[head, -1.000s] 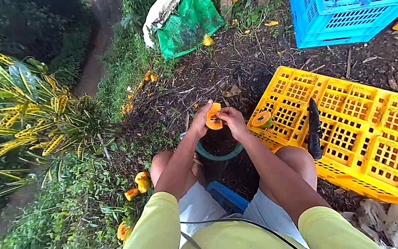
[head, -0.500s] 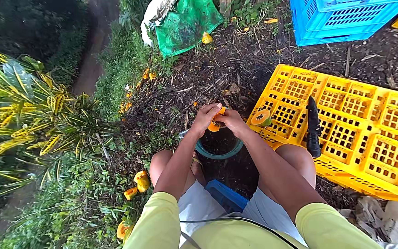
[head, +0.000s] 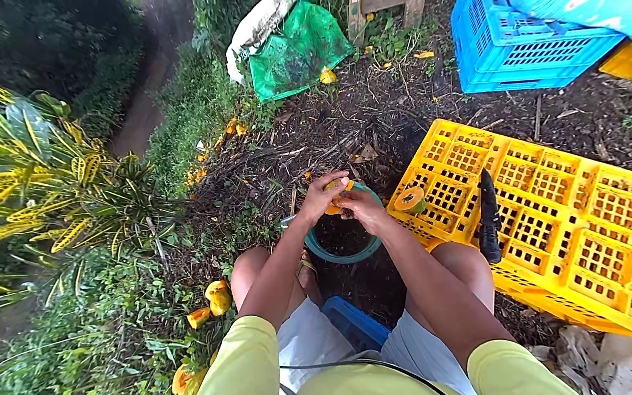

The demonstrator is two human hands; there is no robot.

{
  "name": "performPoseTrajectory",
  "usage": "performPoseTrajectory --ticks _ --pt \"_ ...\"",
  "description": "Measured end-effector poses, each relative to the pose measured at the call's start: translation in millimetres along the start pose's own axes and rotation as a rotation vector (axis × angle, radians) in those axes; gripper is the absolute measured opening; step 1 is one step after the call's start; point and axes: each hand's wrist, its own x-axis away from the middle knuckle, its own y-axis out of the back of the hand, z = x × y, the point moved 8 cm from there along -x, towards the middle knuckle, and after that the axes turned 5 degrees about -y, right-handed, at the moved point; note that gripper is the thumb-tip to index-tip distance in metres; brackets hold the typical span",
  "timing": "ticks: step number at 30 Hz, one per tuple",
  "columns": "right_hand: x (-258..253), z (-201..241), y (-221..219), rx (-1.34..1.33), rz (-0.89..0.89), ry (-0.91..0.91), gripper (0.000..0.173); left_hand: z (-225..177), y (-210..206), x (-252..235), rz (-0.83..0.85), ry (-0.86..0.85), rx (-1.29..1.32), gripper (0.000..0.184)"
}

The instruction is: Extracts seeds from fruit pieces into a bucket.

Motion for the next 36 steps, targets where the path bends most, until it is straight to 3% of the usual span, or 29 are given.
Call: performPoseTrajectory --ticks 9,17,21,24,29,36 --pt "-2 2 5 -0.010 -0.084 0.013 0.028 1 -11 3 0.044 -0.097 -0.042 0.040" --pt "3 2 3 -0.118 -0.102 -0.105 0.027 0 -11 2 0.018 -0.165 0.011 0.045" --pt "1 7 5 -0.068 -0.217 0.036 0.027 0 -14 2 0.008 -0.205 0.011 0.045" --pt "1 6 8 -0.117 -0.207 0.031 0.022 4 -11 -1 -0.008 -0.190 0.048 0.046" --pt "3 8 7 -0.142 -0.178 0.007 0.033 5 -13 -2 0.010 -0.195 0.108 0.047" --pt "-1 10 8 0.049 -0.232 0.127 0.028 5 -14 1 0.014 -0.196 0.065 0.045"
